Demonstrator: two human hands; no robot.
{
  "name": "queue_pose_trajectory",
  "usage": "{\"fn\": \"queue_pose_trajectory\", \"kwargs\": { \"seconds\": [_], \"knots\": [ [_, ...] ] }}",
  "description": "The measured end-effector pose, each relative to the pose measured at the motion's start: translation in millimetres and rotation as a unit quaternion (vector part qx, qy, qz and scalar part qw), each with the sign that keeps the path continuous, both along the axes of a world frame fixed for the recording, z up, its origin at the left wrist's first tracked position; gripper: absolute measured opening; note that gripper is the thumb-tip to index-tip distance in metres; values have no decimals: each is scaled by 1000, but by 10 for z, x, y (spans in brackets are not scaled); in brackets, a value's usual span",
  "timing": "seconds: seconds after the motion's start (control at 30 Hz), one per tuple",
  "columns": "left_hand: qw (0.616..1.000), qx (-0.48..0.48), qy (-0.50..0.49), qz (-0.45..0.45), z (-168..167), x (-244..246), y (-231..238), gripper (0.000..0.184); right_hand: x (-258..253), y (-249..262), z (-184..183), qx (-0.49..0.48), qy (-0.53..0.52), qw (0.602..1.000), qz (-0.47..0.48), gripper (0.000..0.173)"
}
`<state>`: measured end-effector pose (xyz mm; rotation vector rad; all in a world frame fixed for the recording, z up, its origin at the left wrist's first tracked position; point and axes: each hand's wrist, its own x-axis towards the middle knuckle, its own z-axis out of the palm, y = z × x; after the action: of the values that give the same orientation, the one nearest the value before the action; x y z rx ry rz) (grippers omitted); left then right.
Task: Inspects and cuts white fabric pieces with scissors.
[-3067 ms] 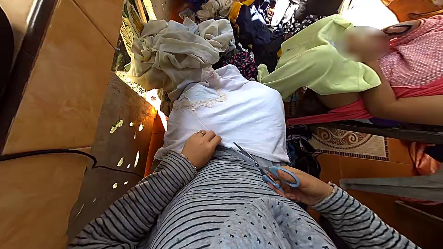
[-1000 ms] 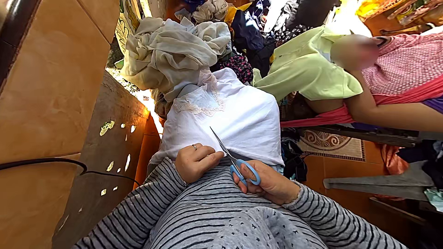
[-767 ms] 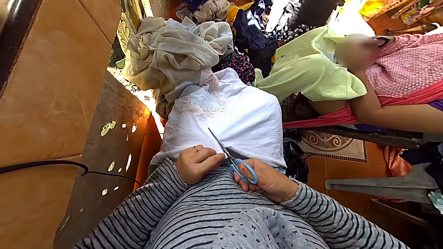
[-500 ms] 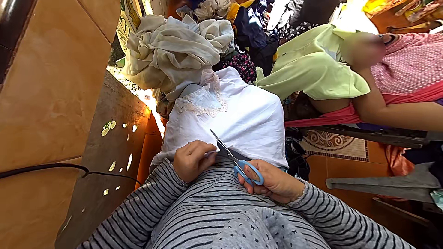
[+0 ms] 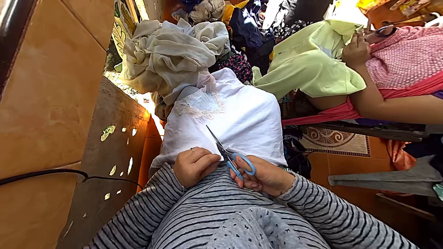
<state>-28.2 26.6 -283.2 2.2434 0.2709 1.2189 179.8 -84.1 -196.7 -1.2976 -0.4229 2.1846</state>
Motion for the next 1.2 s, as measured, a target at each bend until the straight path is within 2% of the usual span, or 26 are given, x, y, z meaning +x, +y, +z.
{"fn": "queue_pose_trajectory", "kwargs": {
  "seconds": [0.23,0.47,0.67,0.93,1.2],
  "knots": [
    [1000,-12,10,-27,-31,22,-28,12,-85,19,25,-14,-53,998,-36,31],
    [998,-16,21,-62,-42,29,-31,14,-51,105,-89,-1,-24,999,-22,36],
    [996,-30,34,-71,-49,25,-44,15,-62,137,-104,0,-51,998,-29,22],
    [995,-27,35,-87,-56,33,-48,14,-32,237,-247,36,-41,998,-23,22],
    [995,-32,36,-90,-66,33,-43,13,-77,284,-314,42,-59,997,-36,13]
  ]
}}
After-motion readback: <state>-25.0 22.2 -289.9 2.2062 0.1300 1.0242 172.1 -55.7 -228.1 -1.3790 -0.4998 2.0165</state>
